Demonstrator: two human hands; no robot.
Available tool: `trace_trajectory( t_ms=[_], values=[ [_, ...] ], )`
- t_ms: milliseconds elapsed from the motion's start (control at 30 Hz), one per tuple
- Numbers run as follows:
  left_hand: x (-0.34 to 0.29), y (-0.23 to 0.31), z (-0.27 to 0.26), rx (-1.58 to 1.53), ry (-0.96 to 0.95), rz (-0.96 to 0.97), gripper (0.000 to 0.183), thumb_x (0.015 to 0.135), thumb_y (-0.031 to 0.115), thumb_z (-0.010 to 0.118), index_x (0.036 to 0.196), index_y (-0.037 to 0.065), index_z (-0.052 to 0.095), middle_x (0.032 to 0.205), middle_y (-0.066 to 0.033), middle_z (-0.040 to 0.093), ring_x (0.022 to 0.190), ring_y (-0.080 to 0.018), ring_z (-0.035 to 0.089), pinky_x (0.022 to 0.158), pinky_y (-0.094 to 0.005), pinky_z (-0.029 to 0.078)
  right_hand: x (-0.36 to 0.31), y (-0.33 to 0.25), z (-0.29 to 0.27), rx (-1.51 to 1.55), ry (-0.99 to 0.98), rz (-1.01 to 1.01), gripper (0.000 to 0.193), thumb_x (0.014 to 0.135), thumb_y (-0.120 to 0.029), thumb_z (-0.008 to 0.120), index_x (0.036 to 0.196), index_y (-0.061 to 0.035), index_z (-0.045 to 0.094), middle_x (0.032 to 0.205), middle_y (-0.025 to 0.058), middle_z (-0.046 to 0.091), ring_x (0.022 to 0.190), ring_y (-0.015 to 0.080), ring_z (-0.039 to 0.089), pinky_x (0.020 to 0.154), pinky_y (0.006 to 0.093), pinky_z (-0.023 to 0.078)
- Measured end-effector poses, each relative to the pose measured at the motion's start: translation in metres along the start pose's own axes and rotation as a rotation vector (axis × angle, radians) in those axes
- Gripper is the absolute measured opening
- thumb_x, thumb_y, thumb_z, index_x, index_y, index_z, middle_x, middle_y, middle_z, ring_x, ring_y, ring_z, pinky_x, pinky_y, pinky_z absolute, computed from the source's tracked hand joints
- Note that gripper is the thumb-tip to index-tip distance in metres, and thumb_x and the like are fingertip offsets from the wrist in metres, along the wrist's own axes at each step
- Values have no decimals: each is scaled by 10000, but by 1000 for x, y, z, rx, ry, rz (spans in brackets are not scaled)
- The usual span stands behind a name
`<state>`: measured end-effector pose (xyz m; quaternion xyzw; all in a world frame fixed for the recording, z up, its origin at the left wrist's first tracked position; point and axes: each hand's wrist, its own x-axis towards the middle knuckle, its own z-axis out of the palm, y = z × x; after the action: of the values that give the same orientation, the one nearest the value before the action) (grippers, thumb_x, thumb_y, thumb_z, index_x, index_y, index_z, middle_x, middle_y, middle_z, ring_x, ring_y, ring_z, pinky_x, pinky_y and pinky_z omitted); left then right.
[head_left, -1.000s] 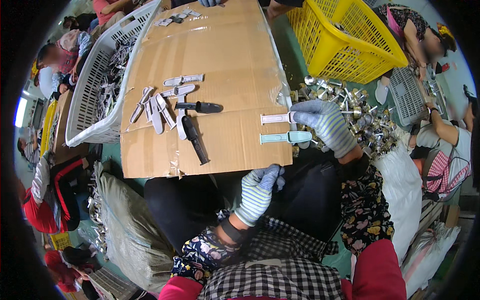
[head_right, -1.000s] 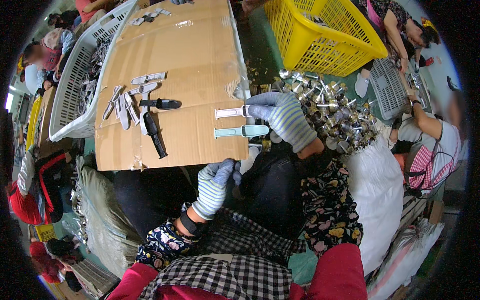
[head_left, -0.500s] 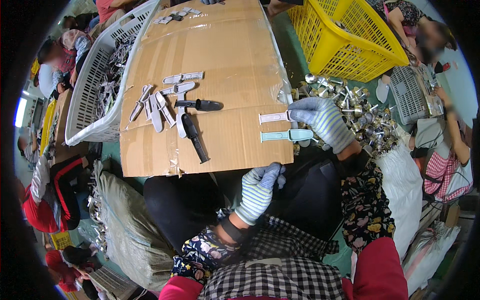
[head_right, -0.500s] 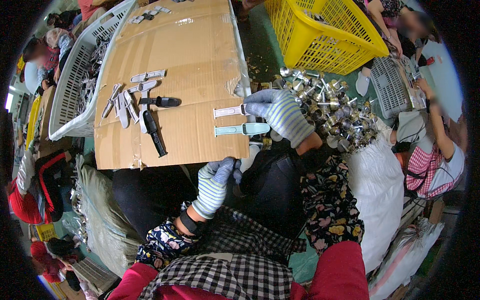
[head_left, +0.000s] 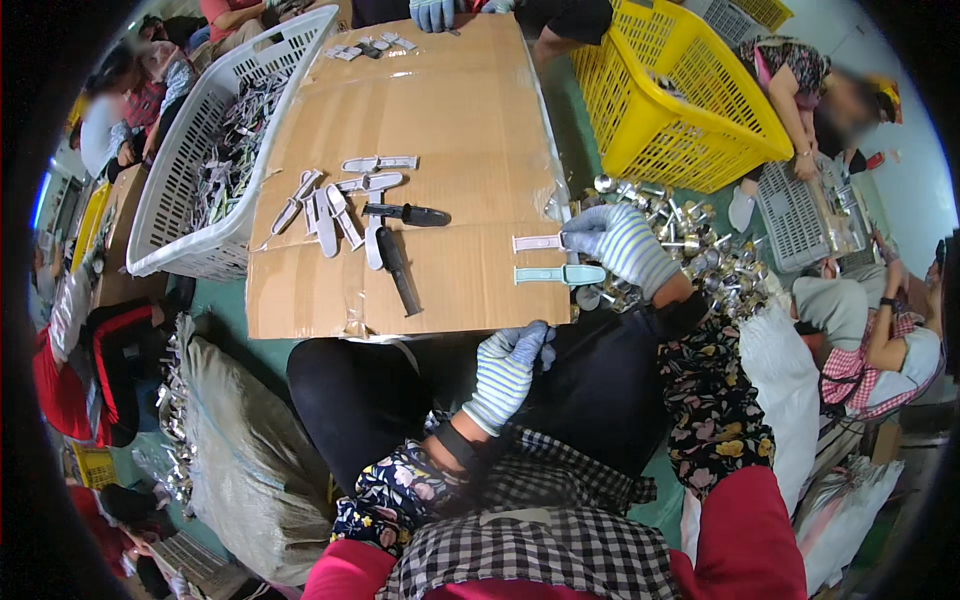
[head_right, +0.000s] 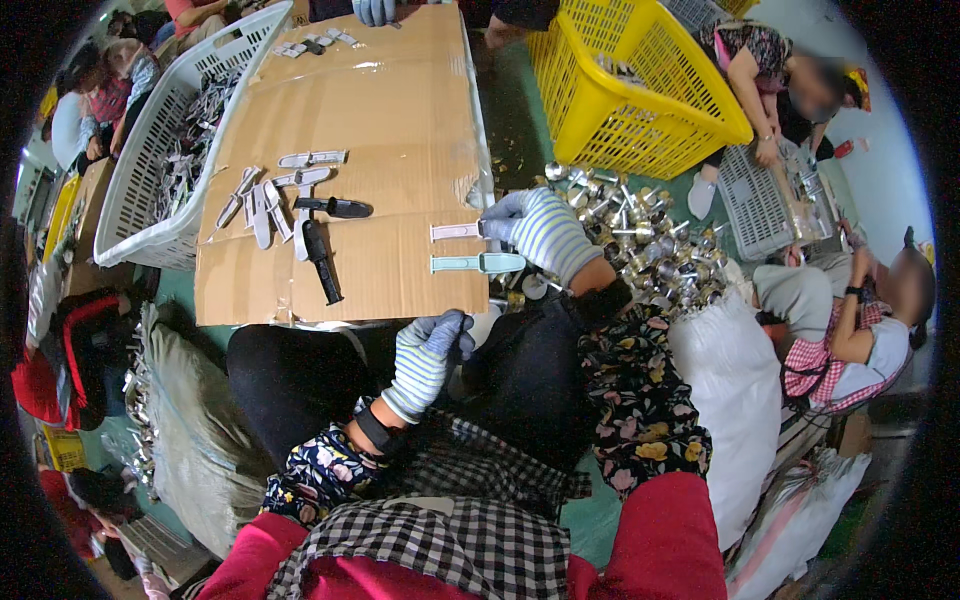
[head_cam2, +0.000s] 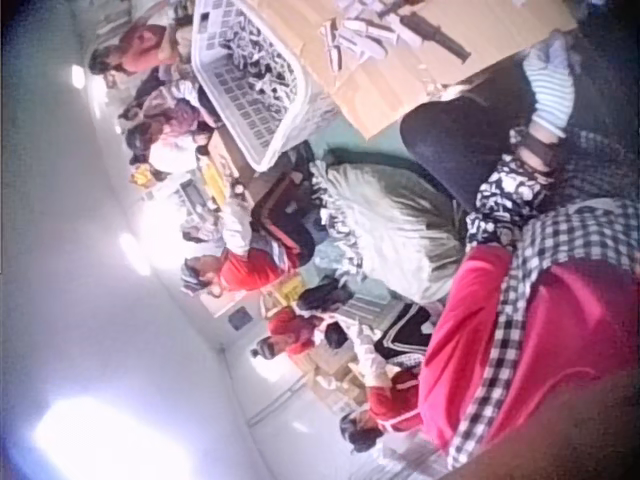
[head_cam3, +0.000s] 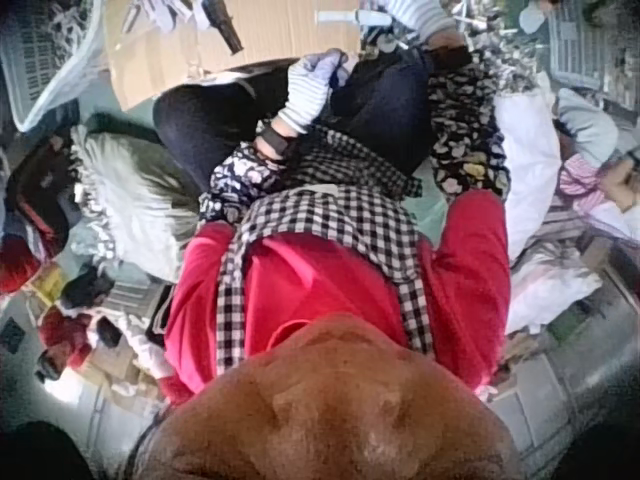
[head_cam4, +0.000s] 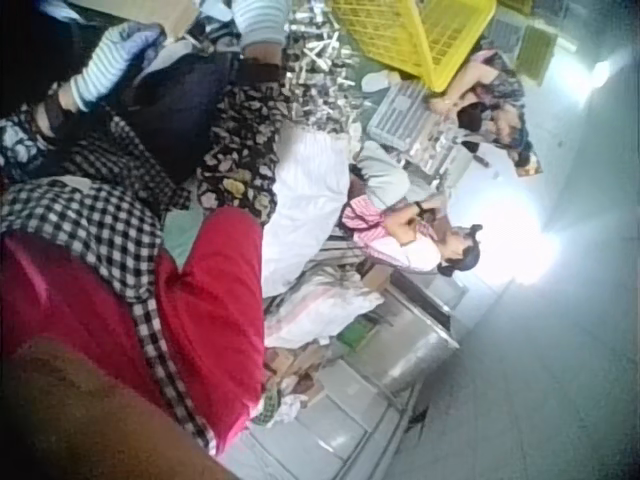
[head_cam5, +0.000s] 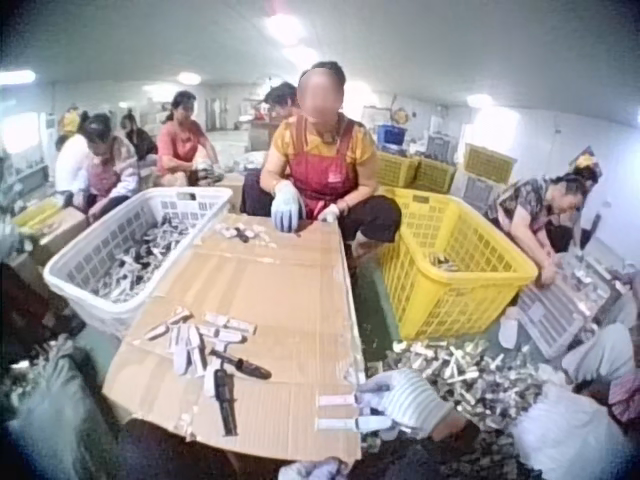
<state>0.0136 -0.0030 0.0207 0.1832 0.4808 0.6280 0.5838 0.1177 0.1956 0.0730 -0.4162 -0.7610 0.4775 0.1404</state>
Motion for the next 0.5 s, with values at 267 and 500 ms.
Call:
trace_trajectory(
  t_ms=[267, 500],
  values=[
    [-2, -1, -9, -35, -32, 32, 210, 924, 182, 547, 865, -2, 630, 667, -12, 584, 555, -69, 492, 530, -208, 403, -19, -41, -9, -571, 156, -308, 359, 780, -277, 652, 1021, -11, 645, 907, 169, 650, 840, 289, 642, 772, 349, 501],
    [18, -36, -12, 299, -32, 468, 263, 960, 178, 448, 1133, 25, 571, 1035, -122, 639, 940, -206, 605, 842, -318, 484, -44, -106, 97, -705, 210, -556, 256, 828, -192, 595, 1018, -21, 608, 843, 170, 633, 723, 305, 633, 681, 392, 508]
  ],
)
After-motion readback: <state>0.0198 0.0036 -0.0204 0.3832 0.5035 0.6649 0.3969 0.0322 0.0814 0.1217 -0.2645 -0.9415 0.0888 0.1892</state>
